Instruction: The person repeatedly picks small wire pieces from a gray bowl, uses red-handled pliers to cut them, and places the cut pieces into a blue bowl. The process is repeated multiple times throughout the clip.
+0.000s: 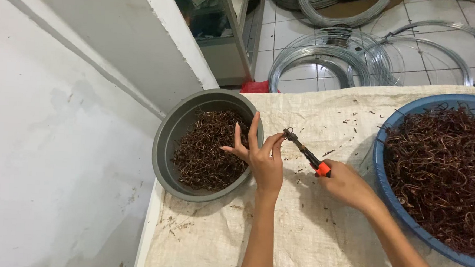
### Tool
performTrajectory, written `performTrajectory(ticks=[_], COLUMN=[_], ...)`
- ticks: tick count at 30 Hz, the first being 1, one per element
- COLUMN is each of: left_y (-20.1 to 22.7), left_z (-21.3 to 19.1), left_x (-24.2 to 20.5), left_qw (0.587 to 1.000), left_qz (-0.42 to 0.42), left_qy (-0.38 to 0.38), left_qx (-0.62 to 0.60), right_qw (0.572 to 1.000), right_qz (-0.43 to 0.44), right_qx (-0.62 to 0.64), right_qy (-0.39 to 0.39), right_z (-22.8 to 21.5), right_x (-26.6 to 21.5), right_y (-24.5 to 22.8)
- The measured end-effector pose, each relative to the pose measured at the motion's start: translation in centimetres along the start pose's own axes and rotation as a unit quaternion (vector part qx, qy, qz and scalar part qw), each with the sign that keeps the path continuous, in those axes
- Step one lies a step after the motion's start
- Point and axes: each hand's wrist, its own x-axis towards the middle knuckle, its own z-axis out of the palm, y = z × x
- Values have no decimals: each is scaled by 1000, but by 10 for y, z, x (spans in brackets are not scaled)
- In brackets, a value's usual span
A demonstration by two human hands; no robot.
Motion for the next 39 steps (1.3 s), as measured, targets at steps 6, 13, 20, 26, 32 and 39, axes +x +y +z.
performTrajectory(ticks=[6,13,20,26,32,39], left_y=[-2,-2,-5,-3,0,-3], left_z=[3,3,4,3,-1,1], left_x=[-3,-2,-4,-2,-2,-2], left_qw=[1000,1000,1000,1000,1000,999], left_qz=[-7,-8,1,-6,1,4], left_qy=[-12,-14,-16,-10,-11,-12], left_qx=[-4,-20,26,23,29,37], right_qw=[1000,1000,1000,1000,1000,999], right_qz=[2,5,-2,1,-7,-3], right_qx=[-14,-11,-1,-13,-10,-34], right_qy=[4,0,17,12,12,5], right_z=[-3,9,-5,-3,-4,1], right_x=[-3,1,-2,-4,-3,-5], right_y=[-10,8,-11,-10,-15,-11])
